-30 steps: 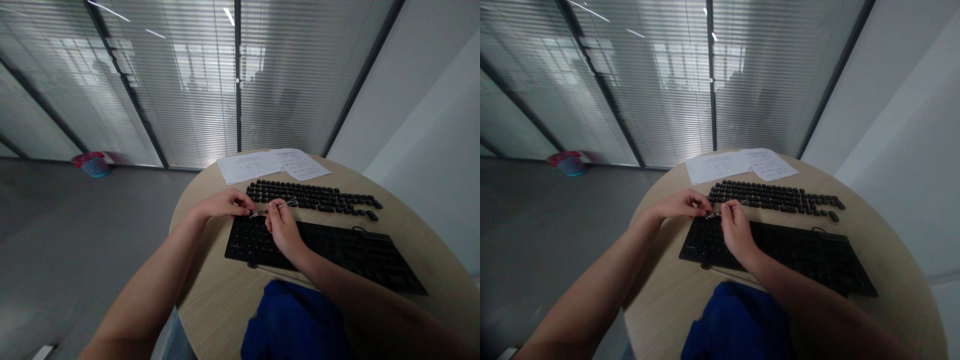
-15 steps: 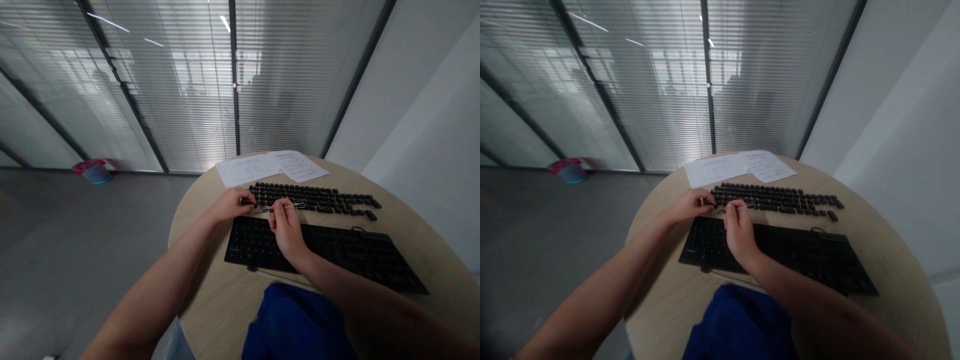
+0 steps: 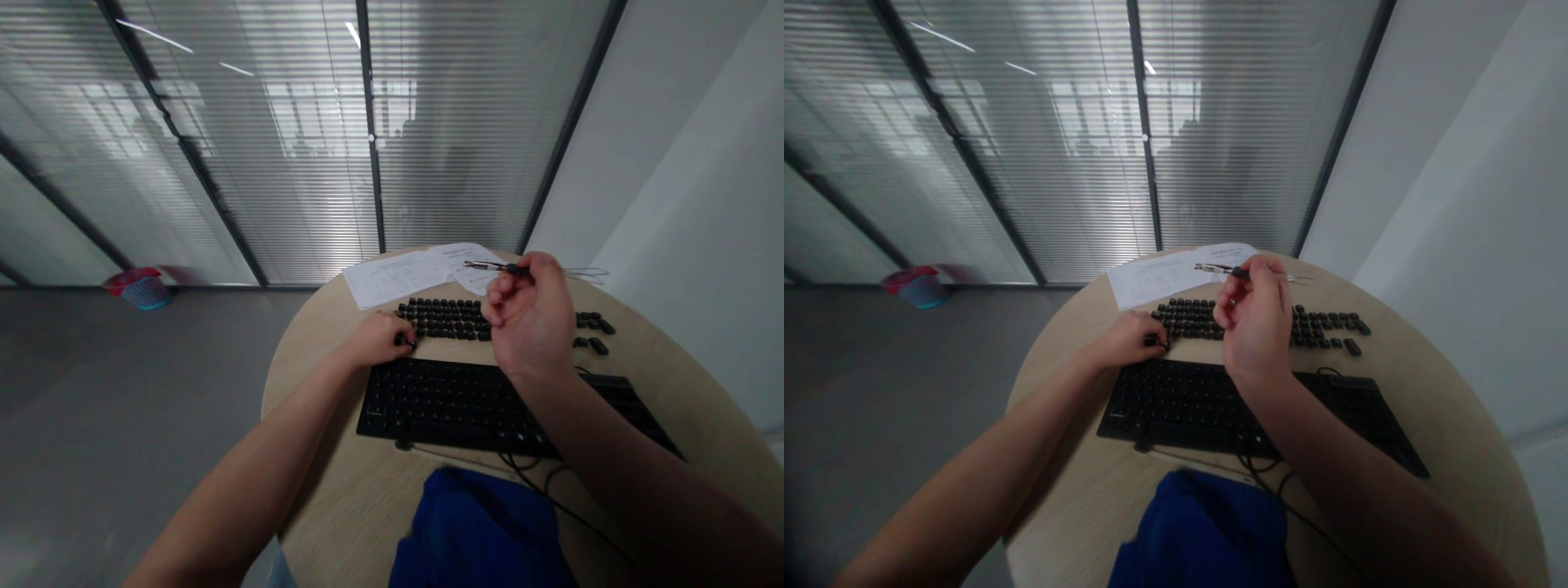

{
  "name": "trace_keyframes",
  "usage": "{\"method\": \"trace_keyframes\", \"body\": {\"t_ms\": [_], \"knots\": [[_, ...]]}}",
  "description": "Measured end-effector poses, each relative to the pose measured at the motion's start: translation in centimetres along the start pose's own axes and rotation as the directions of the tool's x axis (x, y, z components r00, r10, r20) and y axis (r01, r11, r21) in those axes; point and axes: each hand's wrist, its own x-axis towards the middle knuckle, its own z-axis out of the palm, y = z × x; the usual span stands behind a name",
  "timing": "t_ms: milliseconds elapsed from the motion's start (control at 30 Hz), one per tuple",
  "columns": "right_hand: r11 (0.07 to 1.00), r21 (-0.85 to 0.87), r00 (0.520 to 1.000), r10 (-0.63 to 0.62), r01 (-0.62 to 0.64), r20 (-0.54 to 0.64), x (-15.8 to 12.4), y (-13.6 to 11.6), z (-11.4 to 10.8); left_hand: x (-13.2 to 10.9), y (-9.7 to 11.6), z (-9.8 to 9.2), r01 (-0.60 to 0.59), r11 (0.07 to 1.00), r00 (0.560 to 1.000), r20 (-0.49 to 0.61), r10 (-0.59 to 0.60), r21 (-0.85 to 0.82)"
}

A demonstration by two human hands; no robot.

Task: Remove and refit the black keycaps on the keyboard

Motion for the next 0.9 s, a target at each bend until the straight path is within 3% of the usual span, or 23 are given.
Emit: {"method": "trace_keyframes", "body": {"t_ms": [267, 600, 733, 900], "knots": [[0.998, 0.061, 0.998, -0.001, 0.004, -0.057, 1.0, -1.1, -0.2, -0.1, -0.3, -0.3, 0.004, 0.999, 1.0, -0.002, -0.004, 0.05], [1.0, 0.01, 0.998, -0.016, 0.015, 0.061, 1.4, -1.0, -1.1, -0.2, -0.3, -0.3, 0.016, 0.998, 1.0, -0.005, -0.016, 0.066], [1.0, 0.027, 1.0, -0.003, 0.003, 0.002, 1.2, -1.0, -0.7, -0.2, -0.5, -0.2, 0.015, 0.996, 1.0, 0.0, -0.016, 0.085], [0.999, 0.035, 1.0, 0.006, -0.007, 0.024, 1.2, -1.1, -0.7, -0.1, -0.5, 0.0, 0.012, 0.995, 1.0, -0.006, -0.012, 0.094]]}}
